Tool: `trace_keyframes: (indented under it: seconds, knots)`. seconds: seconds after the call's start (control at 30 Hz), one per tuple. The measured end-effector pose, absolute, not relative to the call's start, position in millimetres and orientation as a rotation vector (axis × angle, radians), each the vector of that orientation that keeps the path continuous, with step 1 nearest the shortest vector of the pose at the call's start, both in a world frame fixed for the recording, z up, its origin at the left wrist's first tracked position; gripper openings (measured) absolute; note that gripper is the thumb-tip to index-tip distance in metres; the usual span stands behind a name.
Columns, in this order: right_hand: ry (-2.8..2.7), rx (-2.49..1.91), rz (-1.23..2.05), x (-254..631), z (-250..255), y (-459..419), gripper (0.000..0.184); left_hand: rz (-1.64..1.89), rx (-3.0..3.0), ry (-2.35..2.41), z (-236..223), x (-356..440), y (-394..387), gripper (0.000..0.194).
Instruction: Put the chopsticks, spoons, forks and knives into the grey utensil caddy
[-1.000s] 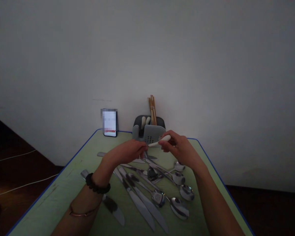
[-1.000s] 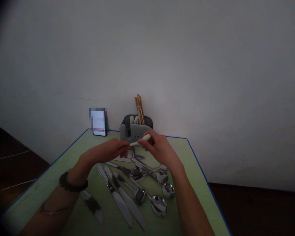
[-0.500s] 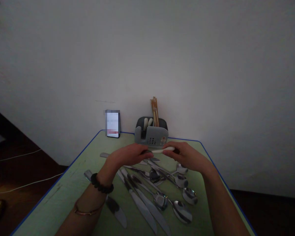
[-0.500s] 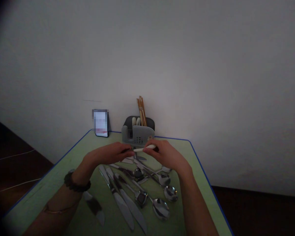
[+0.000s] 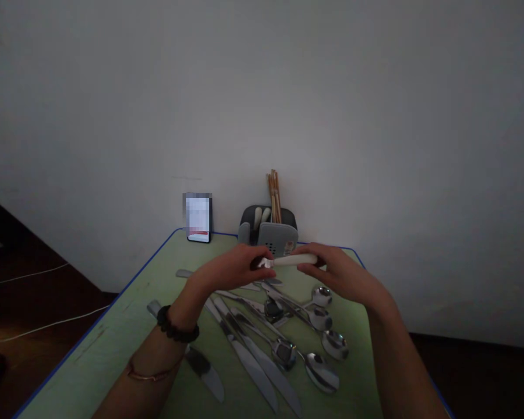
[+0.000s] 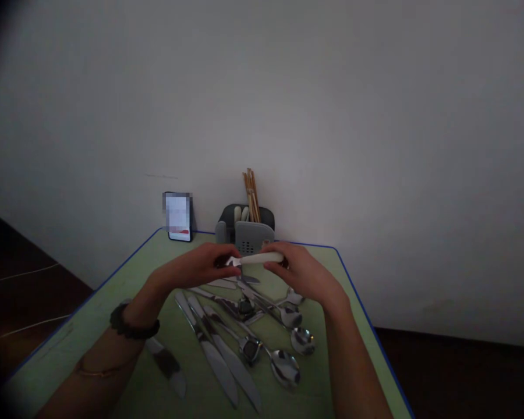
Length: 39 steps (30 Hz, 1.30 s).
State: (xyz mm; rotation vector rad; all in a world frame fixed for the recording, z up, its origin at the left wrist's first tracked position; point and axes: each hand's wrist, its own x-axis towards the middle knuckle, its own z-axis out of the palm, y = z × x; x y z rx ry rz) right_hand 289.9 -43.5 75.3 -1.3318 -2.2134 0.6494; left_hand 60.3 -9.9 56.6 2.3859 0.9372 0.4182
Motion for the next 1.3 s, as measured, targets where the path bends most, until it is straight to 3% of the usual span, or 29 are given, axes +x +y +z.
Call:
trace_keyframes:
  seconds: [0.23,0.43,0.7,1.3]
  knots:
    - [-2.181,-1.331,0.769,287,82,-48,0.024,0.629,2.478,0.942,56,60,-9,0.026]
    - [-2.128,-1.336,0.776,283,83,-51,0.04,0.649,2.429,0.904,58,59,-7,0.027]
    - [-2.059,-1.327,0.671,283,82,-48,0.029,0.604,2.42,0.937,58,60,-8,0.025]
    - [-2.062,-1.278,0.667,277,76,-45,0.026,0.406,2.358,0.9,58,52,-6,0.026]
